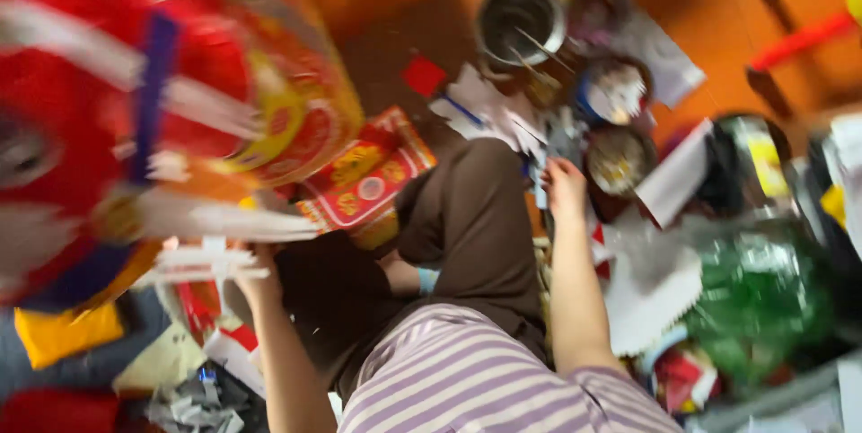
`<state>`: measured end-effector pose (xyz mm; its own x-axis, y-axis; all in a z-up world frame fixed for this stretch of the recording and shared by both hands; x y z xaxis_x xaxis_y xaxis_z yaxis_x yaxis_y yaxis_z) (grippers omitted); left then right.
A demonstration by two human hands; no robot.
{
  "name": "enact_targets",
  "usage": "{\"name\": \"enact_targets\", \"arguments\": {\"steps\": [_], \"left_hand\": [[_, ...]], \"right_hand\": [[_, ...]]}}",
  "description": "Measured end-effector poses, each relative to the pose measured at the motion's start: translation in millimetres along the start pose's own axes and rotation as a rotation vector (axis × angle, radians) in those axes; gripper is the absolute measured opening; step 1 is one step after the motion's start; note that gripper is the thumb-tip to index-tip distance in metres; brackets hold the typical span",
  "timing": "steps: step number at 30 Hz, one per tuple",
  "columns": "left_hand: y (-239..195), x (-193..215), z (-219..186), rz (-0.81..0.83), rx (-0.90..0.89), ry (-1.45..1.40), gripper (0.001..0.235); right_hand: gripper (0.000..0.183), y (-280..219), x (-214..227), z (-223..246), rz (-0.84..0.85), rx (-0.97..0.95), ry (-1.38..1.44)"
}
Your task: Assembling and decorating traditional red paper horse crafts by folding and gluing paper components.
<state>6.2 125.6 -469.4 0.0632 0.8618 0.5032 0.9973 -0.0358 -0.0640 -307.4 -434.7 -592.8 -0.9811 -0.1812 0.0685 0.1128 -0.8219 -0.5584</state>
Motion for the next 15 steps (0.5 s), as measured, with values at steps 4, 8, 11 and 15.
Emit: {"name": "enact_targets", "arguments": {"steps": [4,8,11,15], "left_hand": [[-2.7,0.9,-7.5,-0.102,-0.197,0.295,0.012],[-6.3,-5.2,-20.9,-0.090,-0.164,0.306,0.020],[-4.5,-11.6,-24.0,-0.026,-0.145,0.324,0.019],[-9.7,-13.9,-31.6,0.004,-0.130,0.345,0.018]], "right_hand": [[0.017,-1.5,-17.3,1.7,0.057,0.061,-0.059],[0.013,1.3,-52.6,8.2,0.080,0.081,-0.115],[0.011,-19.5,-108.8,52.5,0.167,0.581,-0.382],[0.008,-39.5,-192.2,77.4,0.320,0.739,-0.532]]}}
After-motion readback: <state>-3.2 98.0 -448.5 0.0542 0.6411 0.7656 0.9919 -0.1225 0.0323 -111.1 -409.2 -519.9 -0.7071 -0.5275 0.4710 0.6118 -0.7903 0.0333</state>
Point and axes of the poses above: each hand's wrist, its own y-axis towards the middle knuckle, its own x-axis out of the back of the hand, z = x × y, the point moved 2 cm from there along y, towards the middle knuckle, and after that the axes turned 2 degrees about -x, right-handed, at the moved point
